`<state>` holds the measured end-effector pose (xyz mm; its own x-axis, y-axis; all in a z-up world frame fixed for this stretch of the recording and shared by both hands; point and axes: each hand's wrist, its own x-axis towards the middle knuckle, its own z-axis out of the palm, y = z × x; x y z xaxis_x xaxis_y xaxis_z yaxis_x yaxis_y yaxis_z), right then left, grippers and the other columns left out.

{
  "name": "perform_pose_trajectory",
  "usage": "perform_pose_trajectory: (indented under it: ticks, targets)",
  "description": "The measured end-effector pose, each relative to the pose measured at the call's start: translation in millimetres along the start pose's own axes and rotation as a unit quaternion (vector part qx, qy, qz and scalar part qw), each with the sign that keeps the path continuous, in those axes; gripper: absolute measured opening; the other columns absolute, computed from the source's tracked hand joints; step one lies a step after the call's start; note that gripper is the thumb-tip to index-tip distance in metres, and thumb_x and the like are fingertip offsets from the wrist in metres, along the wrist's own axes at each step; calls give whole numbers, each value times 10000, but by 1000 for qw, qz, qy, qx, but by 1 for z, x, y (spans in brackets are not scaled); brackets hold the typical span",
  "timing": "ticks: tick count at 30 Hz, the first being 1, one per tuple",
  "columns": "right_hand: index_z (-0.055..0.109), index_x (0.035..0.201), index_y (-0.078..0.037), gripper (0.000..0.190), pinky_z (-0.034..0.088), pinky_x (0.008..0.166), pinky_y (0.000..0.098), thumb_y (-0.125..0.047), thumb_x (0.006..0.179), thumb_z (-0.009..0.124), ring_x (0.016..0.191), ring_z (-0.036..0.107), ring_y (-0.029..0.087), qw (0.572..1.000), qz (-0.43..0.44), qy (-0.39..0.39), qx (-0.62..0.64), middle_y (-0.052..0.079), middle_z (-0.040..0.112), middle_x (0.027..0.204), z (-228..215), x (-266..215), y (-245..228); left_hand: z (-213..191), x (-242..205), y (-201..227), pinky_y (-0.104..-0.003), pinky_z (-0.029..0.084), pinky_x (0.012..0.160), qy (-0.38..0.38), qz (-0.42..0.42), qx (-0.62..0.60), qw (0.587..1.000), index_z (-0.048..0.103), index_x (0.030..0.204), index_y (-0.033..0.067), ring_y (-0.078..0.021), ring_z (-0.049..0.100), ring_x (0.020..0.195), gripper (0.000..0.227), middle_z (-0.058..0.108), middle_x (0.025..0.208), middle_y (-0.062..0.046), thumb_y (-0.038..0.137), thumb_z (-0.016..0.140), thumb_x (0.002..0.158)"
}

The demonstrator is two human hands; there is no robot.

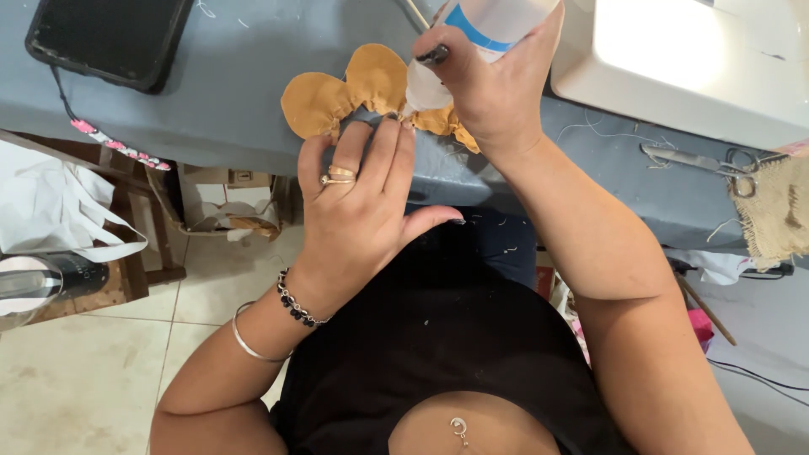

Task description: Assembling decorative fabric flowers by sewing petals, applying glue, and trimming excess material.

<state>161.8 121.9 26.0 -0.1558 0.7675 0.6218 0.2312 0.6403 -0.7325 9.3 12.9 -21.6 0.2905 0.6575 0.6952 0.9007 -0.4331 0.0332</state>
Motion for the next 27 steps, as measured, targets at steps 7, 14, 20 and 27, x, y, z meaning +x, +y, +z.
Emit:
perform_pose_trajectory:
  ticks: [7,14,20,27]
  targets:
    - [525,651,-55,300,490,566,289,148,725,734,611,646,191,1000,27,8,5,88,627,644,0,-5,-11,0,-1,0,-471,366,1089,-33,15,35,999,686,1327,49,-202,585,1160,1014,657,1307,-33,963,509,926]
    - [534,599,-57,431,467,568,313,100,682,927,584,609,194,998,-15,-29,-61,79,622,624,-8,-6,-15,-2,0,0,-465,372,1086,-40,21,38,998,672,1319,30,-205,578,1142,1003,644,1275,-38,943,506,938]
    - [520,606,-83,498,460,592,319,70,639,993,634,584,177,996,-7,-7,-88,44,587,661,-12,-6,-9,-4,-1,-1,-468,373,1092,-46,21,31,998,670,1308,37,-205,582,1140,974,638,1284,-39,926,535,933]
    - [466,742,-77,659,341,597,360,-93,625,1114,681,394,182,994,-30,-20,-107,16,452,728,-9,-3,-7,-5,0,1,-463,350,1120,-50,23,58,997,671,1362,44,-187,568,1142,1029,646,1308,-20,963,544,916]
